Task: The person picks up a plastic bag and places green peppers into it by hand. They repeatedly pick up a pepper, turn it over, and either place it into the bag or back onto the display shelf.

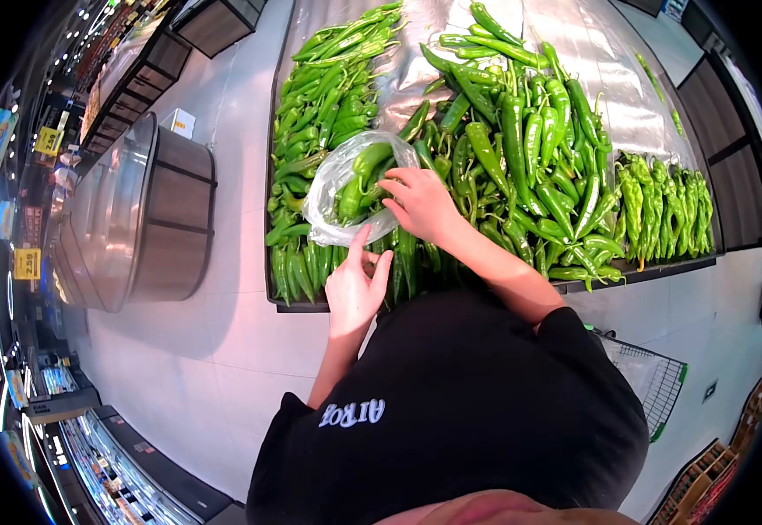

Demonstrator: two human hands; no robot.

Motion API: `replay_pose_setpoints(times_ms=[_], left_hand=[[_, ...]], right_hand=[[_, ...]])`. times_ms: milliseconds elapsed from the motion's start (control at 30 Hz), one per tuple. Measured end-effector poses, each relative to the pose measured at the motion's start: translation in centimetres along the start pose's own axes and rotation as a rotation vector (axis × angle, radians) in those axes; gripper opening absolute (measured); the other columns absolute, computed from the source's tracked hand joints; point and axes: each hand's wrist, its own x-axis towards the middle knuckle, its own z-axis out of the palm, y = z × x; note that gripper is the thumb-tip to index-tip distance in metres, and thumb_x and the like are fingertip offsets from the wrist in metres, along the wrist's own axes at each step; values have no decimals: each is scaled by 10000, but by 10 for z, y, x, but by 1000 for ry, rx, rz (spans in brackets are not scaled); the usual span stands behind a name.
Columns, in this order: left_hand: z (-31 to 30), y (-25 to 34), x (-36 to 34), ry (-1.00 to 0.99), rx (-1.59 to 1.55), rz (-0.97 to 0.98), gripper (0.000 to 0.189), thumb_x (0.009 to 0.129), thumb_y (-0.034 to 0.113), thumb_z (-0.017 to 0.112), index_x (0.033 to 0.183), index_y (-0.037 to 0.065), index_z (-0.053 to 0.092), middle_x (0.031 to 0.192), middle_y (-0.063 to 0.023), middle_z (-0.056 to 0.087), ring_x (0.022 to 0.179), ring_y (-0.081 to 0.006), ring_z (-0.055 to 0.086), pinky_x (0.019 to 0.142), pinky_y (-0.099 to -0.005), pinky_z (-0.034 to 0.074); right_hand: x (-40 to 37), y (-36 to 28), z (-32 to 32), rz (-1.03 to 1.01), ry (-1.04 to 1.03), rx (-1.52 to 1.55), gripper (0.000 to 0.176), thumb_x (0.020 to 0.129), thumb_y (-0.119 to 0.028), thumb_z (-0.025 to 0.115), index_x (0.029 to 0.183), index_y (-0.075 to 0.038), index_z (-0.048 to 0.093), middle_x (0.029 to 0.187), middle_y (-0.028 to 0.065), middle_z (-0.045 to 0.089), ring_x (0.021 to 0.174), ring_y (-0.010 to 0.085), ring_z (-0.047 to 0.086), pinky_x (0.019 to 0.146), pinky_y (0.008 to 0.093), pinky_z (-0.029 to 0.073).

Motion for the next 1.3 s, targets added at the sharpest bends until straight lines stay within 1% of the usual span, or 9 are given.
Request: replay_pose_setpoints(times_ms=[233, 433, 500, 533, 667, 767, 967, 1133, 1300], left_hand=[[2, -6, 0, 97, -40, 102, 538, 909, 190, 716, 1407, 97, 536, 871, -52, 753, 659, -152, 702, 620, -293, 523], [7, -11, 1, 75, -90, 83, 473, 916, 188, 713, 1352, 66, 576, 836, -56, 752, 670, -139, 690, 677, -284, 533], [4, -6, 2, 16, -77, 63, 482, 913, 240, 704, 1339, 56, 573, 874, -72, 758, 770, -258, 738, 721, -346, 560], [4, -5, 3, 19, -70, 55, 477, 910, 240, 704, 1334, 60, 579, 895, -74, 758, 779, -265, 737, 723, -352, 561], [5, -3, 2, 44, -25, 69, 475, 906, 243, 703, 1330, 67, 585, 969, -91, 755, 818, -284, 732, 738, -367, 562], [9, -10, 2, 82, -27, 156, 473, 899, 242, 713, 1322, 69, 593, 998, -107, 750, 859, -288, 730, 761, -369, 560], [12, -3, 0, 51, -173, 204, 455, 885, 149, 727, 1317, 79, 604, 967, -110, 750, 868, -265, 734, 788, -339, 557], [9, 2, -6, -21, -247, 237, 262, 890, 144, 715, 1140, 64, 722, 886, -92, 758, 845, -225, 735, 799, -322, 557], [14, 3, -9, -176, -263, 219, 266, 913, 173, 680, 1153, 64, 718, 894, -67, 767, 847, -216, 738, 804, -315, 555]], right_hand=[[-13, 10, -20, 203, 161, -5, 317, 791, -150, 756, 1067, -35, 650, 1170, 142, 601, 1042, 299, 609, 931, 441, 470], [9, 24, -5, 418, 38, 71, 578, 865, -191, 716, 1358, -3, 482, 1191, 212, 595, 1016, 417, 640, 857, 448, 537], [24, 34, 3, 507, -84, 69, 599, 869, -169, 700, 1391, -4, 458, 1120, 211, 634, 1009, 413, 649, 856, 451, 538], [27, 46, 14, 470, -40, 77, 552, 871, -126, 670, 1381, -7, 493, 1005, 197, 666, 954, 400, 659, 835, 455, 542], [60, 54, -1, 358, 215, 99, 176, 885, -23, 582, 1013, -50, 699, 956, 171, 660, 903, 388, 655, 808, 448, 539], [70, 48, -19, 304, 319, 258, 183, 876, -29, 615, 1037, -27, 703, 962, 162, 671, 890, 368, 661, 806, 420, 536], [23, 33, -34, 356, 169, 334, 245, 900, -79, 649, 1136, -15, 665, 1075, 171, 656, 885, 357, 668, 792, 393, 544], [-34, 37, -78, 365, 232, -215, 241, 858, -146, 712, 1077, -61, 660, 1042, 123, 618, 893, 320, 644, 751, 408, 537], [-78, 55, -90, 529, 104, -411, 364, 848, -193, 737, 1171, -86, 607, 1051, 120, 620, 885, 339, 647, 735, 423, 535]])
